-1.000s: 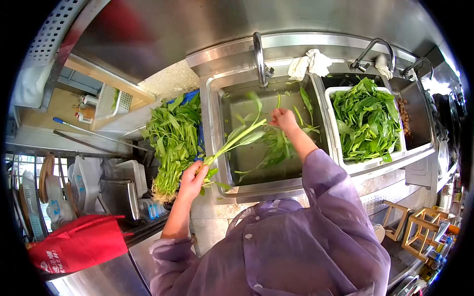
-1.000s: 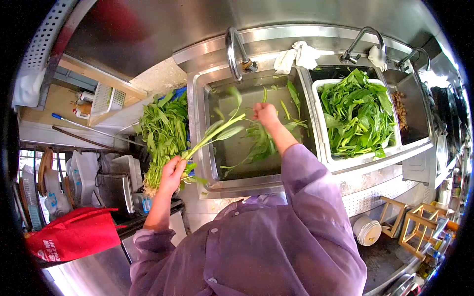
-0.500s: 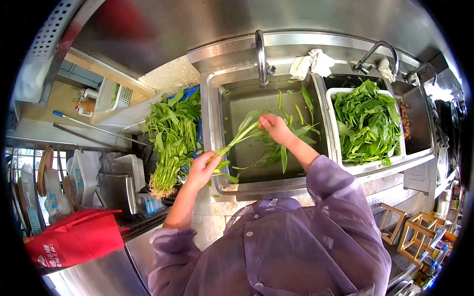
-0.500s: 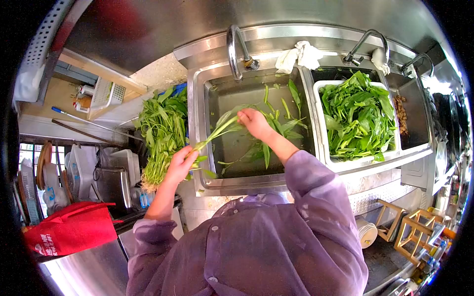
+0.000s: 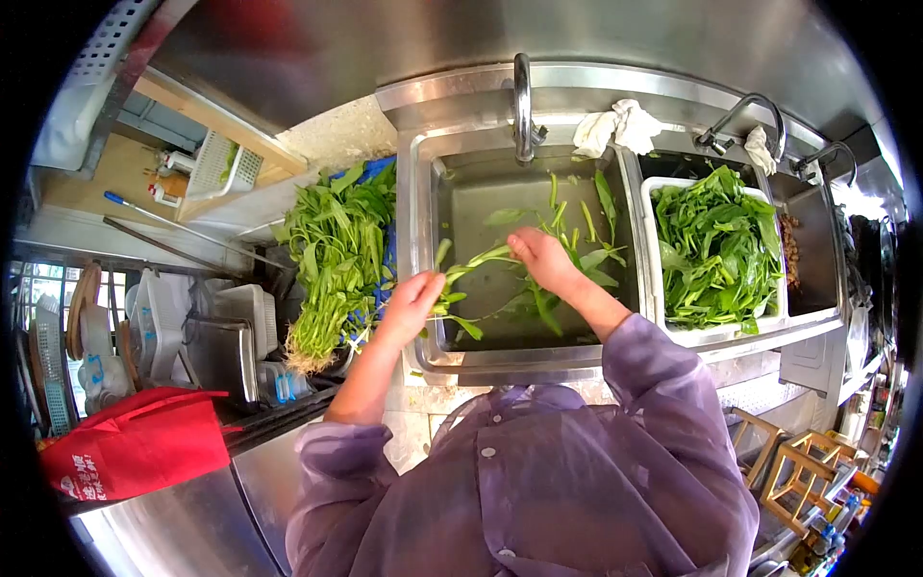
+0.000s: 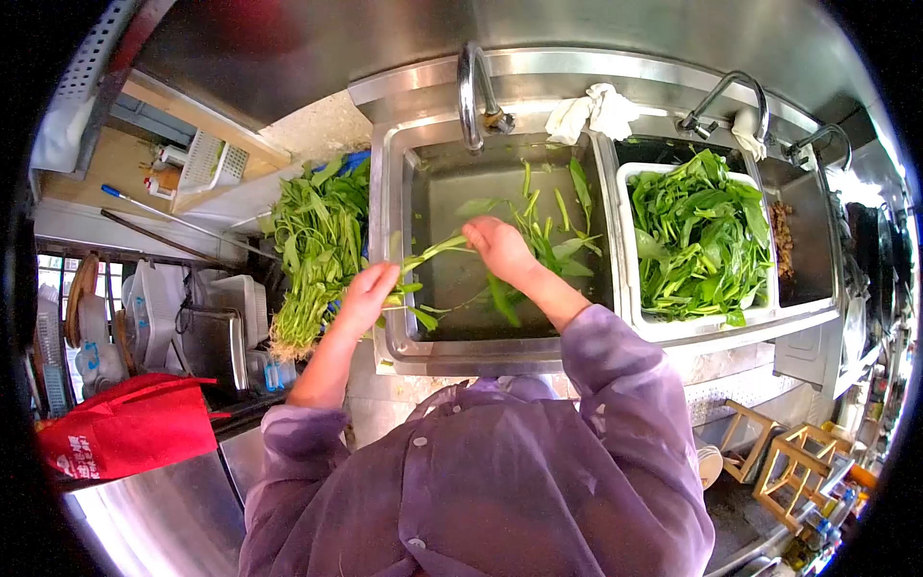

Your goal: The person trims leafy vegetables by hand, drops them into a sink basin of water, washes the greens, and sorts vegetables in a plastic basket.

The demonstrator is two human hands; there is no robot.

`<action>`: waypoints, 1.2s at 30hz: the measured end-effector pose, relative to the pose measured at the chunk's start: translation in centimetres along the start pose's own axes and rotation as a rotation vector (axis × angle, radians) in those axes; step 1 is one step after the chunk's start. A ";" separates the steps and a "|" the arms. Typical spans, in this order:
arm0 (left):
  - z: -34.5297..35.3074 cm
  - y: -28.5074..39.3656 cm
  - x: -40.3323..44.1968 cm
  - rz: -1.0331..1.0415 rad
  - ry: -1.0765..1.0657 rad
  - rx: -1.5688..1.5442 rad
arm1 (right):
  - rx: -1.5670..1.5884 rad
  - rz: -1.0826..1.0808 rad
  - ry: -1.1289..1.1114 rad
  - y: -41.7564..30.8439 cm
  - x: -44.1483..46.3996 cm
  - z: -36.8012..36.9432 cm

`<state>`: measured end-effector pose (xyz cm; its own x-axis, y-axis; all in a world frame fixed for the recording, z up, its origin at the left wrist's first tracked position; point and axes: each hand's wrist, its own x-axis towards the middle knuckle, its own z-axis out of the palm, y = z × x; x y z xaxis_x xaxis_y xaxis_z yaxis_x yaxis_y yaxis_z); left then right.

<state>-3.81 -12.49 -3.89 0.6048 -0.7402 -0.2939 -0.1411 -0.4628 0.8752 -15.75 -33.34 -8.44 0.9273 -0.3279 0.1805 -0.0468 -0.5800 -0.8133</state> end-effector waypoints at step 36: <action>-9.7 -21.4 2.9 -0.343 0.291 0.345 | -0.250 0.459 0.533 5.3 -13.8 0.7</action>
<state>8.57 0.00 -19.75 0.8454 -0.3771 -0.3783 -0.1170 -0.8217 0.5577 -28.52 -31.41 -15.61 0.4912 -0.8583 0.1483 -0.5280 -0.4288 -0.7330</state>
